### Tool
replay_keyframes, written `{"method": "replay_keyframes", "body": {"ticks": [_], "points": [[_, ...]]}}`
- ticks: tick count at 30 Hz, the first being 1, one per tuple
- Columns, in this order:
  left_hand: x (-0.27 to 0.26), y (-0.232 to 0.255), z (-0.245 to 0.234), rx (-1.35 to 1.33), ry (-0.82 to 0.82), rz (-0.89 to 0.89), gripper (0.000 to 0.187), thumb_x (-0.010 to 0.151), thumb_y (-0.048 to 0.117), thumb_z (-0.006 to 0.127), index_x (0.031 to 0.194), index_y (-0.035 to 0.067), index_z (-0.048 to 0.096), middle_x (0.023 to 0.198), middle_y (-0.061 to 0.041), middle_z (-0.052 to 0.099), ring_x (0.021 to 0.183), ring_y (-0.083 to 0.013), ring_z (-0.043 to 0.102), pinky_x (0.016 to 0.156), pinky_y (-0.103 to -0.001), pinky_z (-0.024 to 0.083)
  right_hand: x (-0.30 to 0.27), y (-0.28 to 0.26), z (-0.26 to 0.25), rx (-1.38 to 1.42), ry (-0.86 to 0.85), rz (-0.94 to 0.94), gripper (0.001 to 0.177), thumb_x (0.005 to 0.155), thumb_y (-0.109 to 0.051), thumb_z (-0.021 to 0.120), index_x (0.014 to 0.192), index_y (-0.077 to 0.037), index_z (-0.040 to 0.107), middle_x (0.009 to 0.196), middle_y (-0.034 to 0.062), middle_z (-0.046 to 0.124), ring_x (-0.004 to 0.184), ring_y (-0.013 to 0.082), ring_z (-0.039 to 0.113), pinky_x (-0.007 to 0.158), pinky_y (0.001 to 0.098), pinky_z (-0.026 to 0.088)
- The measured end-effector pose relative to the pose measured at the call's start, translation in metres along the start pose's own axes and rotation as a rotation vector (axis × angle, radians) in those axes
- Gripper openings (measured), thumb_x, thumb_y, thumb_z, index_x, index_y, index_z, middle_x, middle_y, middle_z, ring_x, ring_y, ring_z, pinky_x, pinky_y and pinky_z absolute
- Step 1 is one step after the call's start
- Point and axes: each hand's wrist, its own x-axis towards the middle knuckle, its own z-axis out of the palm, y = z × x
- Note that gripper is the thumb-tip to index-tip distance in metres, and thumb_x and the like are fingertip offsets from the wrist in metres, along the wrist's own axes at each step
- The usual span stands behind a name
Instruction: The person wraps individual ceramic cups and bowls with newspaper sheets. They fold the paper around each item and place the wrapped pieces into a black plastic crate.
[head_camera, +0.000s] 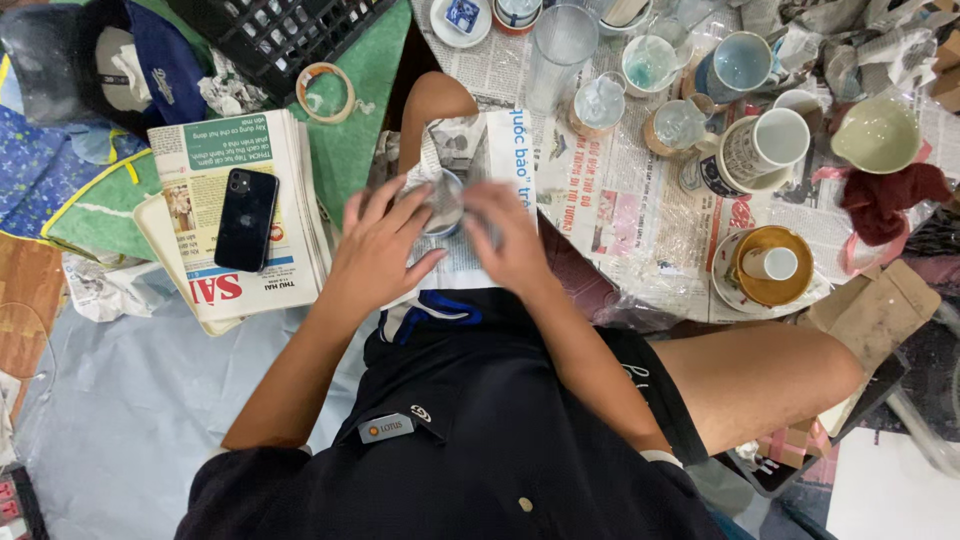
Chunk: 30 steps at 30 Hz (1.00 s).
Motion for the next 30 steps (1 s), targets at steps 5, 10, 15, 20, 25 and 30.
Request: {"method": "replay_keyframes", "body": {"ticks": [5,10,15,20,25,30], "points": [[0.006,0.001,0.01,0.007,-0.01,-0.014,0.052,0.087,0.043,0.075,0.113,-0.002,0.07,0.149,-0.011,0.052,0.144,-0.0371,0.036,0.114,-0.066,0.025,0.023,0.045,-0.005,-0.136,0.388,0.21,0.071,0.086,-0.014,0.08,0.141,0.01,0.041,0.133,0.0281,0.051,0.12,0.0364,0.052,0.1,0.0446,0.043],[0.007,0.002,0.016,0.015,0.014,-0.015,0.047,0.087,0.04,0.077,0.108,-0.002,0.073,0.149,-0.01,0.053,0.144,-0.037,0.037,0.116,-0.065,0.025,0.038,0.069,-0.011,0.478,0.077,0.849,0.039,0.096,-0.02,0.076,0.127,0.003,0.067,0.121,0.0239,0.072,0.101,0.0237,0.066,0.089,0.0348,0.052],[0.008,0.001,0.028,0.035,0.026,-0.03,0.04,0.088,0.038,0.077,0.102,0.0,0.076,0.148,-0.01,0.055,0.145,-0.0369,0.039,0.117,-0.065,0.025,0.023,0.024,-0.011,0.201,-0.078,0.216,0.019,0.106,-0.018,0.068,0.118,-0.005,0.075,0.145,0.0172,0.065,0.131,0.0267,0.068,0.112,0.0335,0.053],[0.01,-0.005,0.016,-0.053,-0.078,-0.042,0.032,0.081,0.033,0.08,0.091,0.002,0.079,0.135,-0.017,0.06,0.145,-0.0391,0.037,0.115,-0.067,0.023,0.029,-0.027,-0.015,-0.151,-0.295,0.073,0.039,0.097,-0.029,0.071,0.13,-0.009,0.071,0.148,0.0209,0.056,0.129,0.0388,0.061,0.106,0.0415,0.052],[0.019,-0.028,-0.027,-0.356,-0.008,-0.077,0.032,0.086,0.018,0.076,0.117,0.009,0.078,0.141,-0.007,0.066,0.138,-0.026,0.056,0.122,-0.057,0.031,0.039,-0.042,-0.013,-0.304,-0.418,0.174,0.053,0.094,-0.046,0.071,0.132,-0.011,0.066,0.152,0.0163,0.052,0.114,0.0375,0.066,0.087,0.0453,0.057],[0.065,-0.044,-0.019,-0.284,0.065,0.121,0.077,0.067,0.003,0.077,0.141,-0.007,0.06,0.148,-0.029,0.054,0.136,-0.0468,0.05,0.112,-0.047,0.04,0.038,-0.039,-0.004,-0.413,-0.46,0.119,0.06,0.088,-0.051,0.073,0.132,-0.011,0.066,0.151,0.0163,0.047,0.107,0.0372,0.065,0.078,0.0463,0.057]]}}
